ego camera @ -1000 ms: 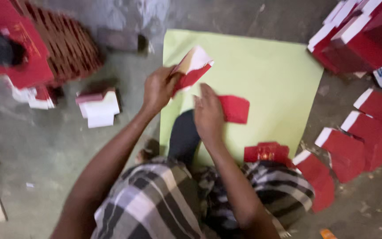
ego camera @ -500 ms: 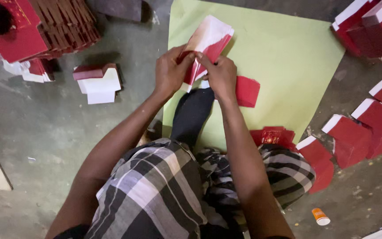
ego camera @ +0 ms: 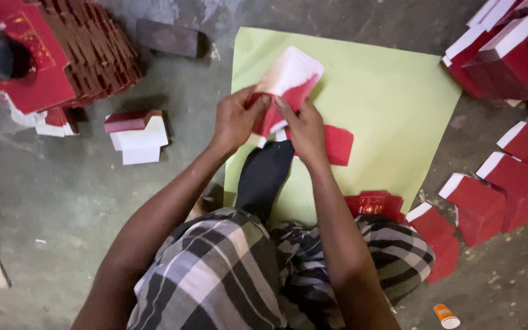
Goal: The person sits on the floor and repeatedly folds red paper sheets by hand, pressing the creases and stacking the folded pieces into a growing pile. The person handles the sheets one at a time and occasionally adjusts the stack.
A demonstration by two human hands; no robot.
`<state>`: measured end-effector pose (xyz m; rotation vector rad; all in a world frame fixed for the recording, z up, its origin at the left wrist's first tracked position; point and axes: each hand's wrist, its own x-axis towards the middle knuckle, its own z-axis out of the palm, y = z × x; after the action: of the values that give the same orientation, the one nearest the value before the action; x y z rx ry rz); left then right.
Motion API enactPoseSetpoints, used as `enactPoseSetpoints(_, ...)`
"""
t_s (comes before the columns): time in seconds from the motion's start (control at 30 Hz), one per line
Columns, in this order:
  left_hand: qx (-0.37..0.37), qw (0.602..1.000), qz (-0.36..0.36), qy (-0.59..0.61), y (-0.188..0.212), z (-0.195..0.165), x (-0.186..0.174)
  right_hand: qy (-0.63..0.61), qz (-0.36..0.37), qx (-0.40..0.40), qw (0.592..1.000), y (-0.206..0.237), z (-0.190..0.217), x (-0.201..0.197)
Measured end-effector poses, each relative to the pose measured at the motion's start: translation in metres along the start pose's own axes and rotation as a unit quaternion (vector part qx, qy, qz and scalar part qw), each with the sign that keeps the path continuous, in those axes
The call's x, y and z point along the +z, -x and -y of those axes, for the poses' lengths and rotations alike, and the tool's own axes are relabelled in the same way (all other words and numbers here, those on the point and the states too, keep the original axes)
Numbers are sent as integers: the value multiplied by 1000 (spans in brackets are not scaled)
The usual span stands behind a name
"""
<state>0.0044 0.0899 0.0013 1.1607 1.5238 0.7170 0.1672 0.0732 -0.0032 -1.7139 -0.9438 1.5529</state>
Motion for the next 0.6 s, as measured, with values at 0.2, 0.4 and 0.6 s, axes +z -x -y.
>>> enactPoseSetpoints(0.2, -61, 977, 136, 152, 32, -16, 2, -114, -3, -11, 993, 50, -3, -36)
enactPoseSetpoints(0.4, -4, 983, 163, 90, 51, -34, 6, -157, -16, -52, 986, 75, -19, -47)
enactPoseSetpoints(0.6, -27, 980, 184, 65, 57, -36, 1, -140, 27, -59, 988, 78, -30, -58)
